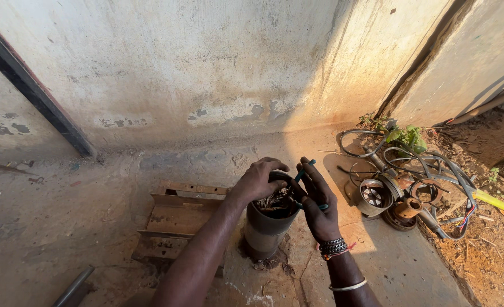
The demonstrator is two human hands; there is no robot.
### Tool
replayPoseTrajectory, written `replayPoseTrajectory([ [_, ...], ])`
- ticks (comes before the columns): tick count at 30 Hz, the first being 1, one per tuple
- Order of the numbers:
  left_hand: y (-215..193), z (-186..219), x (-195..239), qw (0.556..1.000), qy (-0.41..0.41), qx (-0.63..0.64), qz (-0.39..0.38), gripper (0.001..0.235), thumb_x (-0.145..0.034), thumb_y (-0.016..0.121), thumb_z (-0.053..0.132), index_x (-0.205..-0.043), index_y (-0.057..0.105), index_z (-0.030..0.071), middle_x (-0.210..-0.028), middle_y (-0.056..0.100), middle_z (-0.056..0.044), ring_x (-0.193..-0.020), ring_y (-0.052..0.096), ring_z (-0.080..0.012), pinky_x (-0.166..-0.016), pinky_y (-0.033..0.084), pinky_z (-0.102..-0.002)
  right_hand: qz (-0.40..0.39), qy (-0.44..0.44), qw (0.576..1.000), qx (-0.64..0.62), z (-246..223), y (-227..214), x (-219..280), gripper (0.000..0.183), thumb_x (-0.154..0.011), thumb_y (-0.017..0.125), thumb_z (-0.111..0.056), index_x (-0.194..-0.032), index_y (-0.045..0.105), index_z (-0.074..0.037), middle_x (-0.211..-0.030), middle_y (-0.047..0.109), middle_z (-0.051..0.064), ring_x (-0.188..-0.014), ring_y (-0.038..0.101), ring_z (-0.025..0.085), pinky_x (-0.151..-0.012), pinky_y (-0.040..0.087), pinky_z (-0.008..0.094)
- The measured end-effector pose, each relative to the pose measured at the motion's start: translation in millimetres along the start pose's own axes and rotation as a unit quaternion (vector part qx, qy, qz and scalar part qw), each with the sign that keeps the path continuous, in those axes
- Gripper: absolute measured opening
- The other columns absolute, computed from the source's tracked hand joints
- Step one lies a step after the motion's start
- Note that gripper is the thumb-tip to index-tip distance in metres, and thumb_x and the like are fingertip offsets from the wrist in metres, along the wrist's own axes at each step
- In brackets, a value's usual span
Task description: The person uses pliers to strip insulation from multiple wires inside a metal can. They repeatedly pull wires from the can, strip them, and place the stripped pieces back into the can. The task continues throughout the clip with no visible final state shown.
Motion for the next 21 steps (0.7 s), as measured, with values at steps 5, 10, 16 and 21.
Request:
replayPoseTrajectory([
  [5, 8, 25, -4, 0.997, -0.036, 0.066, -0.009, 0.043, -0.089, 0.077, 0.028, -0.124, 0.069, 0.005, -0.107, 0.078, -0.015, -0.096, 0.078, -0.0264, -0.091, 0.063, -0.043, 0.004, 0.017, 1.0, -0.019, 26, -6, 7, 0.073, -0.075, 0.038, 0.018, -0.145, 0.046, -0.002, -0.17, 0.031, 0.013, -0.157, 0.032, 0.028, -0.117, 0.043, 0.042],
  [10, 0, 46, 0, 0.996, -0.066, 0.057, 0.026, 0.041, -0.088, 0.077, 0.031, -0.12, 0.069, 0.007, -0.093, 0.078, -0.014, -0.086, 0.078, -0.0267, -0.084, 0.064, -0.041, -0.005, 0.009, 0.999, -0.032, 32, -8, 7, 0.07, -0.076, 0.04, 0.019, -0.142, 0.049, -0.005, -0.169, 0.03, 0.014, -0.158, 0.028, 0.026, -0.112, 0.045, 0.038],
  [16, -5, 43, 6, 0.997, -0.025, 0.013, 0.074, 0.029, -0.085, 0.081, 0.028, -0.104, 0.076, 0.007, -0.082, 0.078, -0.013, -0.079, 0.076, -0.0283, -0.077, 0.063, -0.044, -0.014, -0.009, 1.0, -0.001, 26, -4, 11, 0.076, -0.067, 0.039, 0.019, -0.137, 0.052, -0.005, -0.171, 0.028, 0.017, -0.159, 0.027, 0.029, -0.122, 0.037, 0.045],
  [21, -2, 33, 4, 0.996, -0.031, 0.047, 0.073, 0.027, -0.086, 0.08, 0.027, -0.103, 0.076, 0.007, -0.08, 0.077, -0.011, -0.074, 0.077, -0.0265, -0.076, 0.063, -0.043, -0.036, -0.039, 0.998, -0.016, 25, 1, 13, 0.072, -0.069, 0.041, 0.019, -0.136, 0.052, -0.005, -0.171, 0.026, 0.02, -0.16, 0.026, 0.032, -0.127, 0.033, 0.051],
])
Point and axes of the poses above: each hand's wrist, its own x-axis away from the middle knuckle, its own y-axis out of the palm, z = x × y, the point moved 4 cm from there along -x, towards the middle knuckle
